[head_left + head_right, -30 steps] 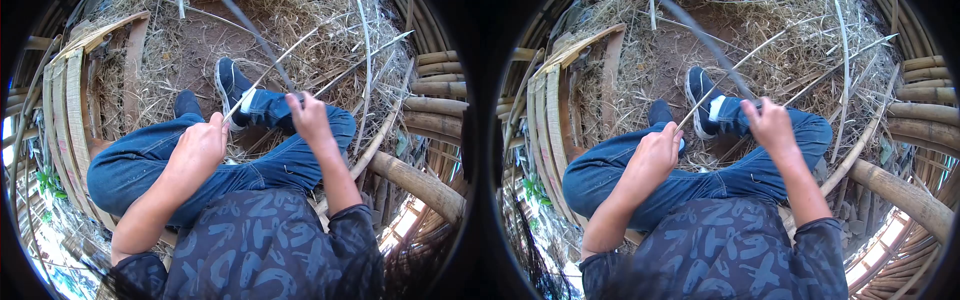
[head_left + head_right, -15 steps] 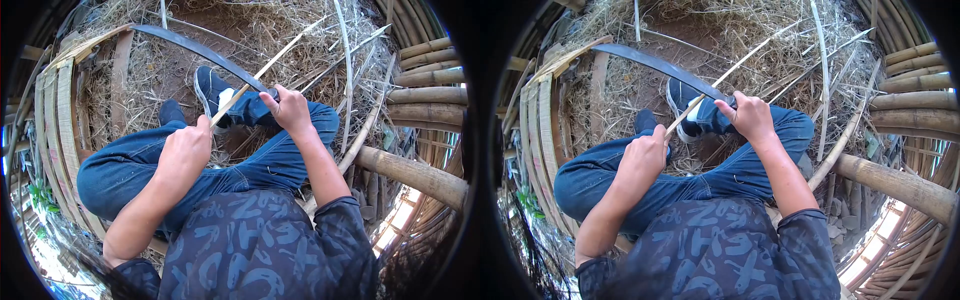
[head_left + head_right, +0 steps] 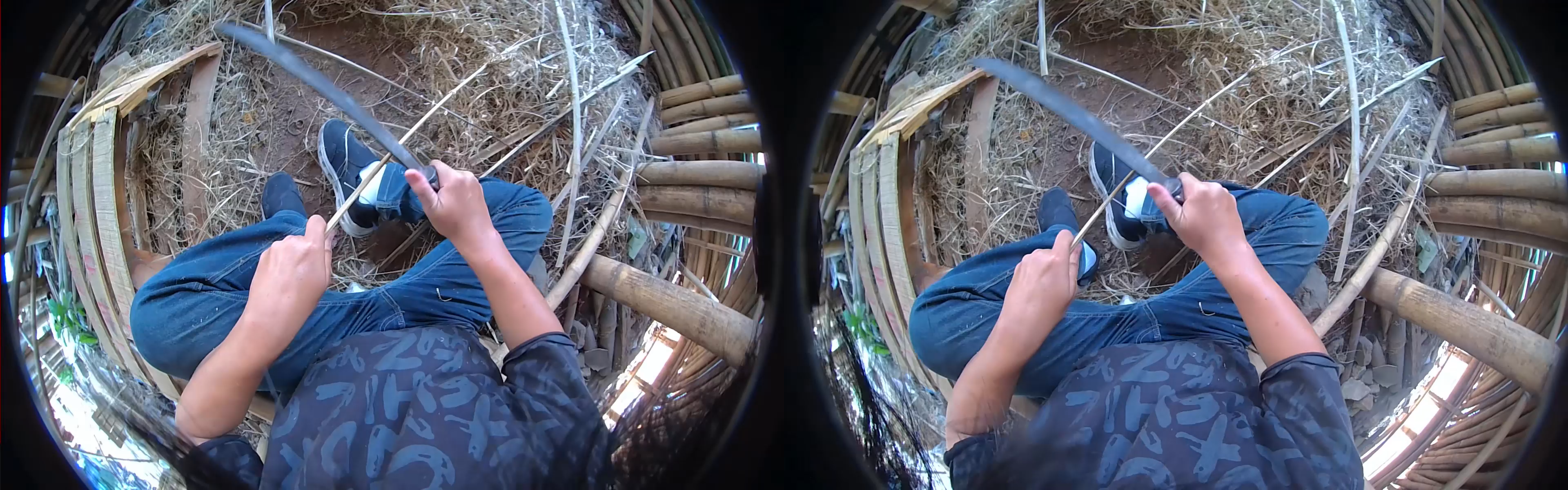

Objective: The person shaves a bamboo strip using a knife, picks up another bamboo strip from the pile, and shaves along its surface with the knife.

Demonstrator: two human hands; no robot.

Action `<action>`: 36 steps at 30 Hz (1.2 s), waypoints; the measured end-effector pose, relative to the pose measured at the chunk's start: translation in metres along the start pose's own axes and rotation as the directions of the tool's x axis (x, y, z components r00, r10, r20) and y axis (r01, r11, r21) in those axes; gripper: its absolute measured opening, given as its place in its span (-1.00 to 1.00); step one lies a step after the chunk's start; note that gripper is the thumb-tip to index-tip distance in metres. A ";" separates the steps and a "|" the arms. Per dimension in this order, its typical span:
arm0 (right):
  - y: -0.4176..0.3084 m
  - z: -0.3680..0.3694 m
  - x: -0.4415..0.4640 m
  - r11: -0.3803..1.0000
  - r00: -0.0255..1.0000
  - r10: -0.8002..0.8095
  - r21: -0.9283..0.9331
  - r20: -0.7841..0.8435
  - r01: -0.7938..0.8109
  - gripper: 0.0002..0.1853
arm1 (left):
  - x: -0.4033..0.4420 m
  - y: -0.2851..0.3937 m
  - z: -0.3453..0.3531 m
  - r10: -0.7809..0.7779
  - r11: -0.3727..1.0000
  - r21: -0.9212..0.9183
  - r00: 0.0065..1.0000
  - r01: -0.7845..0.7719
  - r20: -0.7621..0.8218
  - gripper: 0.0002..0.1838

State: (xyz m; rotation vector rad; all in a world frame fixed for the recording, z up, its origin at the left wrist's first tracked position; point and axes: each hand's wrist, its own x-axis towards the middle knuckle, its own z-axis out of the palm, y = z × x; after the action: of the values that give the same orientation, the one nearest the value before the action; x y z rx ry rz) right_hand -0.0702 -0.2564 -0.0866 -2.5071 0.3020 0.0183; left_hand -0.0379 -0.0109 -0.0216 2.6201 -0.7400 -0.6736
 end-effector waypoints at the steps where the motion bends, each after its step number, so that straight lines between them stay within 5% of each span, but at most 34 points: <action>1: 0.003 0.003 0.002 1.000 1.000 0.006 0.011 0.011 -0.006 -0.27 | -0.001 -0.001 0.001 -0.009 1.000 0.005 1.000 0.009 0.013 -0.77; 9: 0.039 0.002 0.036 0.956 0.977 -0.211 -0.211 -0.008 0.205 -0.27 | 0.005 0.001 -0.002 -0.035 0.999 -0.041 0.999 0.036 0.021 -0.75; 12: 0.069 -0.008 0.053 0.968 0.999 0.004 -0.252 0.035 0.005 -0.26 | 0.002 0.001 -0.005 -0.092 0.987 -0.121 0.993 0.101 0.080 -0.80; 19: 0.087 -0.023 0.074 0.914 0.988 -0.157 -0.379 0.005 0.148 -0.22 | 0.006 0.003 -0.010 -0.105 0.980 -0.161 0.991 0.117 0.084 -0.81; 21: 0.101 -0.036 0.081 0.932 0.995 0.084 -0.357 0.059 -0.058 -0.20 | 0.002 0.000 -0.009 -0.117 0.978 -0.157 0.986 0.136 0.120 -0.82; 28: 0.067 -0.043 0.066 0.922 0.998 0.065 -0.381 -0.017 -0.067 -0.22 | 0.005 0.000 -0.008 -0.124 0.977 -0.160 0.987 0.139 0.105 -0.82; 31: 0.050 -0.035 0.055 0.943 0.998 0.058 -0.328 -0.009 -0.058 -0.24 | 0.007 -0.002 -0.001 -0.011 0.996 -0.087 0.998 0.016 0.061 -0.77; 33: 0.047 -0.030 0.050 0.927 0.994 -0.107 -0.362 0.011 0.103 -0.24 | 0.007 -0.002 0.000 -0.015 0.997 -0.072 0.999 0.018 0.050 -0.77; 36: 0.073 -0.034 0.056 0.932 0.999 -0.047 -0.361 -0.016 0.038 -0.23 | 0.004 -0.003 0.003 -0.009 0.998 -0.055 0.999 0.012 0.050 -0.77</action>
State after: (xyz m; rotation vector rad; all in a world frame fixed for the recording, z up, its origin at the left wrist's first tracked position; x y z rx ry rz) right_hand -0.0334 -0.3455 -0.1057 -2.8808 0.2739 0.0284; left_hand -0.0350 -0.0113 -0.0274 2.5669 -0.7122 -0.7539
